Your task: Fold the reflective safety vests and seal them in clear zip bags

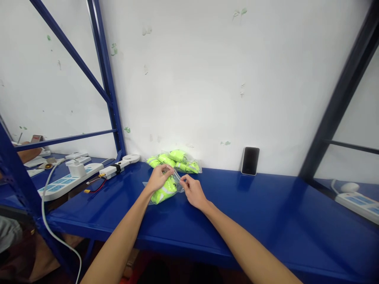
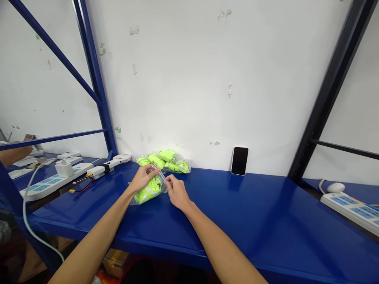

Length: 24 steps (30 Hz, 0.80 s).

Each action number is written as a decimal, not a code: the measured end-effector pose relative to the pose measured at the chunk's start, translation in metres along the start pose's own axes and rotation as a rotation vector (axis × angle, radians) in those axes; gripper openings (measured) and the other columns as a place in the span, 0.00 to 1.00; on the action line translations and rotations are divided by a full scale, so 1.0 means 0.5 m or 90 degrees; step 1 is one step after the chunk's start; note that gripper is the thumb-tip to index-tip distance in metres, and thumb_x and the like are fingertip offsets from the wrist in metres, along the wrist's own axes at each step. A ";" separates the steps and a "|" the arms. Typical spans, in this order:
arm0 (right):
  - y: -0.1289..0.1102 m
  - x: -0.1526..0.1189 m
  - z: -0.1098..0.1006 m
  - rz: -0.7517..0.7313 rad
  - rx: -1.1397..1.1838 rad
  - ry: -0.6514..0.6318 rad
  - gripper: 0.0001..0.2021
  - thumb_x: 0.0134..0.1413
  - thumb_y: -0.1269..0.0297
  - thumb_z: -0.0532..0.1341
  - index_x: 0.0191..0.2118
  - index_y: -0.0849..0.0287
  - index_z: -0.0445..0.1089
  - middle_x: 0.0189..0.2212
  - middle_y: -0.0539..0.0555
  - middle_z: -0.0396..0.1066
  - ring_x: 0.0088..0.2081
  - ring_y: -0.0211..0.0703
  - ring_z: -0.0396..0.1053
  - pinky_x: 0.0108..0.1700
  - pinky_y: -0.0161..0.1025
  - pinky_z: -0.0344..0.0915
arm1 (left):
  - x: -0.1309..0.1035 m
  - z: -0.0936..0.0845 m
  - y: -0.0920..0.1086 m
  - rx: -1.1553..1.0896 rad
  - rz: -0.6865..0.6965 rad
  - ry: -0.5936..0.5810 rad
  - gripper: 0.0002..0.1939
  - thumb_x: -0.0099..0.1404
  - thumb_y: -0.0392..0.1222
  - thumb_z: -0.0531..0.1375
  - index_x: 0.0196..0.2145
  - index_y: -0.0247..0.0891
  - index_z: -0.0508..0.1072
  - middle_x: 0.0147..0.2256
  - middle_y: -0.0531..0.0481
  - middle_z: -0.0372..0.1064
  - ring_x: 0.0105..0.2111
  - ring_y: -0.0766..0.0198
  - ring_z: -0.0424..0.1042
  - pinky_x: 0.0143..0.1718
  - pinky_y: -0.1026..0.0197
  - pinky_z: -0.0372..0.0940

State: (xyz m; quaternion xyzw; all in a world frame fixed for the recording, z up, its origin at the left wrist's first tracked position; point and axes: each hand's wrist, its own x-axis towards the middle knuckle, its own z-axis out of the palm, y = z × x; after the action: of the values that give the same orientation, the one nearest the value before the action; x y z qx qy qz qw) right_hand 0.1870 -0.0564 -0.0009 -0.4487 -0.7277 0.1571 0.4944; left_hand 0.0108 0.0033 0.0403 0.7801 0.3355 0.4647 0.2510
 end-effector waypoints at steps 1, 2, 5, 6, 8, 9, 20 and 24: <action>0.001 0.000 0.001 0.005 -0.009 -0.001 0.11 0.61 0.57 0.50 0.34 0.55 0.65 0.18 0.45 0.61 0.21 0.38 0.61 0.27 0.33 0.52 | 0.000 0.005 0.003 0.005 0.004 -0.008 0.13 0.61 0.48 0.57 0.31 0.35 0.74 0.32 0.46 0.74 0.34 0.59 0.72 0.39 0.59 0.65; 0.002 0.001 0.003 0.011 -0.022 0.004 0.12 0.62 0.55 0.50 0.33 0.55 0.64 0.18 0.46 0.62 0.22 0.39 0.62 0.28 0.33 0.52 | 0.000 0.011 0.006 0.011 0.009 -0.021 0.12 0.61 0.48 0.57 0.31 0.35 0.74 0.33 0.46 0.74 0.34 0.59 0.72 0.39 0.59 0.65; 0.005 0.005 0.014 0.037 -0.074 0.039 0.14 0.64 0.55 0.46 0.33 0.55 0.63 0.21 0.48 0.65 0.24 0.41 0.65 0.29 0.34 0.51 | -0.001 0.025 0.014 0.017 0.023 -0.075 0.13 0.62 0.48 0.57 0.31 0.36 0.74 0.33 0.47 0.75 0.34 0.59 0.72 0.39 0.60 0.65; 0.005 0.006 0.019 0.045 -0.094 0.045 0.14 0.65 0.55 0.45 0.34 0.55 0.62 0.22 0.49 0.66 0.25 0.41 0.65 0.29 0.34 0.51 | -0.002 0.028 0.015 0.014 0.023 -0.089 0.14 0.63 0.48 0.55 0.31 0.36 0.74 0.33 0.47 0.75 0.34 0.59 0.72 0.39 0.60 0.65; 0.004 0.008 0.025 0.055 -0.136 0.041 0.14 0.65 0.57 0.43 0.37 0.55 0.61 0.23 0.50 0.67 0.25 0.42 0.66 0.29 0.34 0.49 | -0.002 0.031 0.017 0.006 0.019 -0.100 0.17 0.65 0.50 0.53 0.31 0.35 0.74 0.32 0.47 0.75 0.33 0.60 0.72 0.38 0.61 0.65; 0.003 0.008 0.028 0.056 -0.155 0.033 0.13 0.66 0.58 0.42 0.38 0.56 0.61 0.23 0.50 0.67 0.24 0.42 0.65 0.28 0.34 0.48 | -0.002 0.031 0.017 0.005 0.017 -0.097 0.18 0.65 0.50 0.52 0.31 0.35 0.75 0.31 0.47 0.75 0.33 0.60 0.72 0.38 0.61 0.65; 0.012 0.008 0.015 0.055 -0.080 0.087 0.15 0.64 0.57 0.44 0.34 0.55 0.63 0.21 0.48 0.65 0.24 0.41 0.64 0.30 0.34 0.53 | -0.023 0.010 0.031 0.163 0.094 0.114 0.17 0.66 0.46 0.51 0.38 0.37 0.77 0.37 0.49 0.77 0.39 0.59 0.73 0.44 0.62 0.63; 0.043 0.017 -0.007 0.162 -0.023 0.107 0.14 0.59 0.59 0.47 0.27 0.57 0.65 0.23 0.49 0.68 0.28 0.41 0.66 0.31 0.34 0.55 | -0.031 -0.019 0.004 0.204 0.067 0.164 0.17 0.67 0.45 0.49 0.40 0.37 0.76 0.36 0.48 0.77 0.38 0.59 0.74 0.41 0.61 0.65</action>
State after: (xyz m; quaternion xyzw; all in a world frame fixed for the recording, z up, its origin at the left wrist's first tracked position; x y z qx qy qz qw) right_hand 0.2001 -0.0386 -0.0090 -0.5578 -0.6237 0.1674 0.5214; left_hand -0.0024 -0.0091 0.0375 0.7605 0.3934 0.5138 0.0539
